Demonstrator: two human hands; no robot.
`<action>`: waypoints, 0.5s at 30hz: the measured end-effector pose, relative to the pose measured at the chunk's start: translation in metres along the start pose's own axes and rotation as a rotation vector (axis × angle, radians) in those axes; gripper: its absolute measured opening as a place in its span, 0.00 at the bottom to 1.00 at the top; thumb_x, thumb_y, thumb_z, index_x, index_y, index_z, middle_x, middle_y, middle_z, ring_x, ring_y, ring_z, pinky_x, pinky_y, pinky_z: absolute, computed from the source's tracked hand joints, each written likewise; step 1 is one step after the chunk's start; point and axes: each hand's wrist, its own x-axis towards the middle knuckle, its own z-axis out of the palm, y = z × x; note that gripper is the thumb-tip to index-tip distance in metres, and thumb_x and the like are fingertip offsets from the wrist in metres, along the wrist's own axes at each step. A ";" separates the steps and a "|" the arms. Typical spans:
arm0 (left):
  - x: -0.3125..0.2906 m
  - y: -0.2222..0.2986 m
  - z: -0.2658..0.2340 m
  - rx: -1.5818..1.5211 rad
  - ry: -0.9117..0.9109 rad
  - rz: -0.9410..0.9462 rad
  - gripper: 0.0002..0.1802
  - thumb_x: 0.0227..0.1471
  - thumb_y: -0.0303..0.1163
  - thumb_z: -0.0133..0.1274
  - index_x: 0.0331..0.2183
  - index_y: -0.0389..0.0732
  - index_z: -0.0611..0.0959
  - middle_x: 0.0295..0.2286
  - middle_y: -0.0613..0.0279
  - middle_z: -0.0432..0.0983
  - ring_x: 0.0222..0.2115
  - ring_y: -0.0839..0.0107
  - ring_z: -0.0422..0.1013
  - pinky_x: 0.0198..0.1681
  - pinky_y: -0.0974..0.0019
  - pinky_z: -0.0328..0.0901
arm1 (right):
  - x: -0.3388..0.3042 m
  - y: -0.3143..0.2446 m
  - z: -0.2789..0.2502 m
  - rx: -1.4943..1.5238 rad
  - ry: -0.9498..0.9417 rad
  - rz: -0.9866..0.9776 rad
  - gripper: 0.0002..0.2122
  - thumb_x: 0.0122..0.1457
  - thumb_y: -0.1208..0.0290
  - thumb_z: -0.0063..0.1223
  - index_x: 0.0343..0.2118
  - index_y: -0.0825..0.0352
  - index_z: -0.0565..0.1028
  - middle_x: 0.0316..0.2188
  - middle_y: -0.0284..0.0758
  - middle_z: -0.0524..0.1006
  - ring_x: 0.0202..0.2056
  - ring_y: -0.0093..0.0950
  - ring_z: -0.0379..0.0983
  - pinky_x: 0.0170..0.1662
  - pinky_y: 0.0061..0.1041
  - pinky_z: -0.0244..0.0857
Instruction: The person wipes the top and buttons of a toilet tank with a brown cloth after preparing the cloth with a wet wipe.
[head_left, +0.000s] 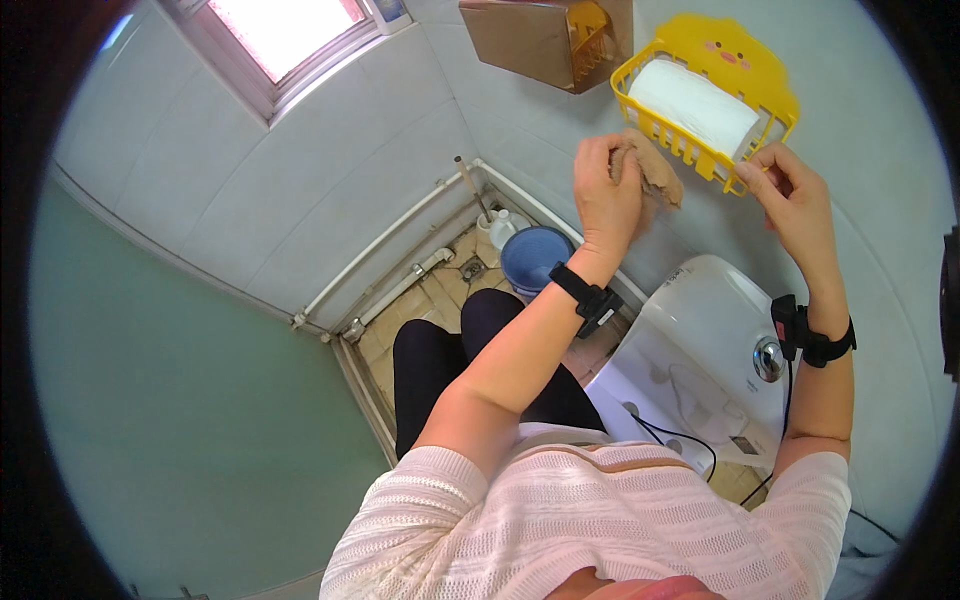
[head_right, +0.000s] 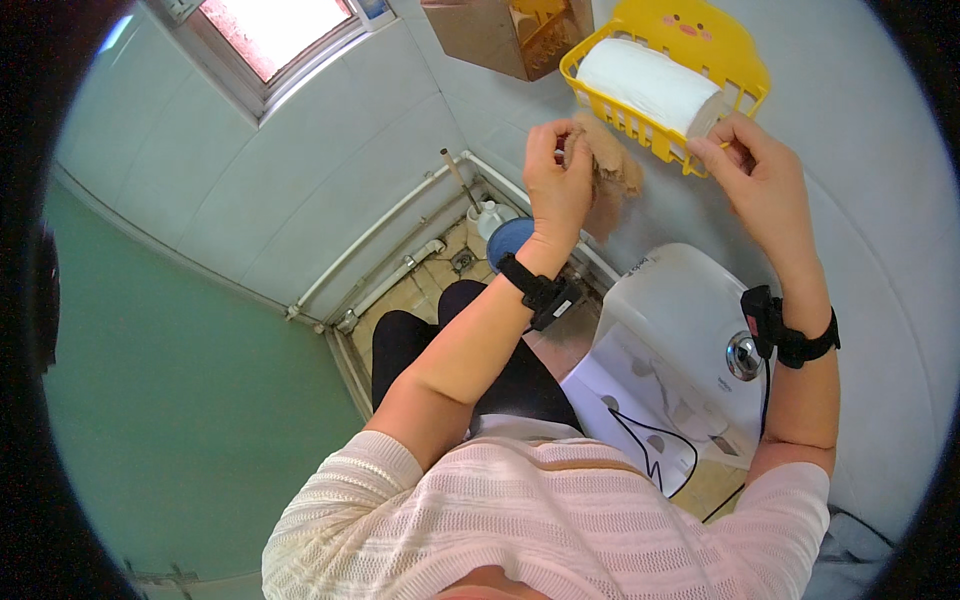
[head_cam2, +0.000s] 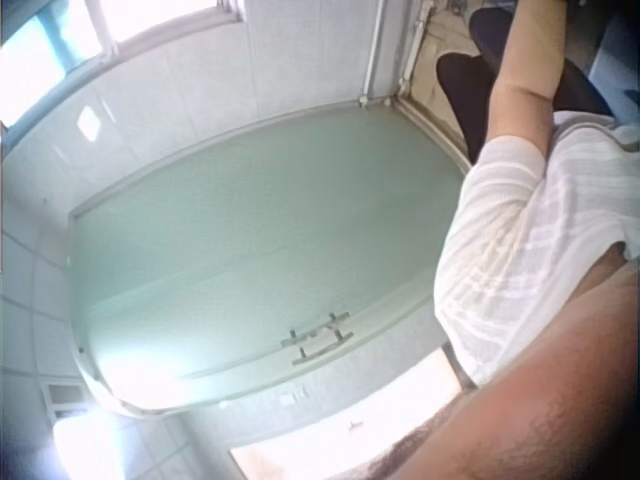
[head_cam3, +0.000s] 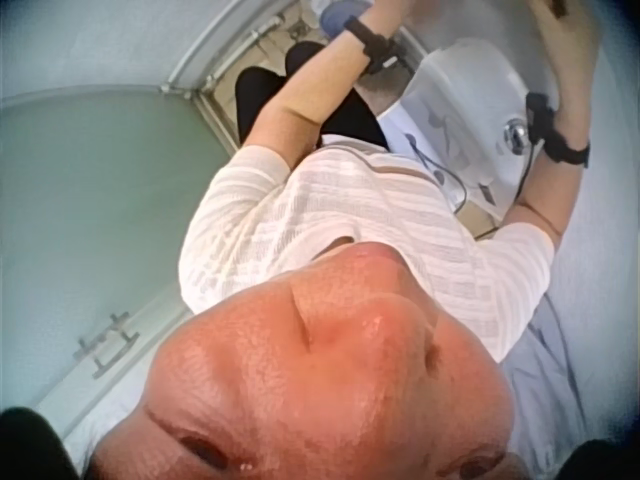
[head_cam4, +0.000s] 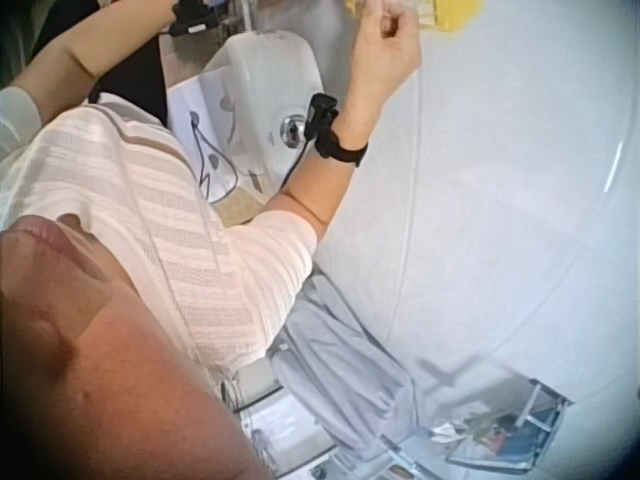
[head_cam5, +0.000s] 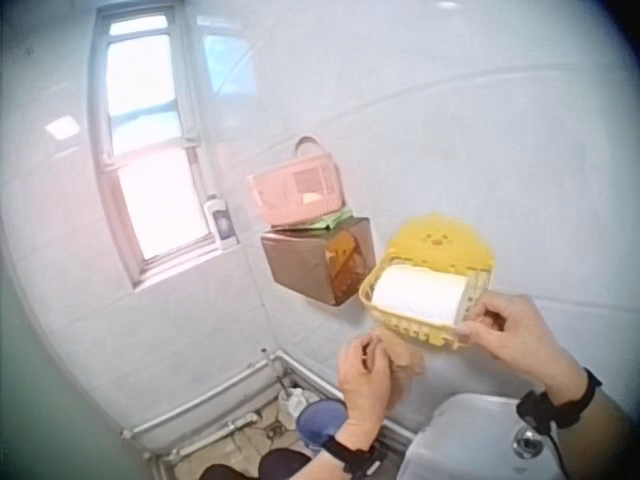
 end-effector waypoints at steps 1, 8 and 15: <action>0.002 0.002 -0.001 -0.064 0.021 -0.061 0.09 0.47 0.24 0.53 0.34 0.36 0.76 0.32 0.52 0.70 0.35 0.54 0.67 0.40 0.59 0.63 | -0.001 -0.002 -0.001 0.013 -0.001 0.029 0.09 0.55 0.66 0.57 0.25 0.65 0.72 0.14 0.21 0.61 0.16 0.12 0.54 0.19 0.16 0.48; 0.025 0.006 0.003 0.055 0.046 0.193 0.09 0.48 0.25 0.53 0.35 0.36 0.77 0.31 0.55 0.72 0.31 0.62 0.69 0.36 0.64 0.65 | 0.000 -0.004 0.000 0.001 -0.018 0.027 0.10 0.56 0.65 0.57 0.25 0.65 0.71 0.14 0.22 0.62 0.15 0.13 0.55 0.18 0.16 0.49; 0.004 -0.018 -0.005 0.174 -0.219 -0.056 0.06 0.48 0.25 0.51 0.32 0.37 0.75 0.31 0.50 0.71 0.34 0.52 0.68 0.38 0.58 0.64 | 0.001 -0.004 0.001 0.021 0.009 0.035 0.10 0.56 0.65 0.57 0.25 0.65 0.72 0.14 0.21 0.62 0.15 0.13 0.54 0.18 0.16 0.48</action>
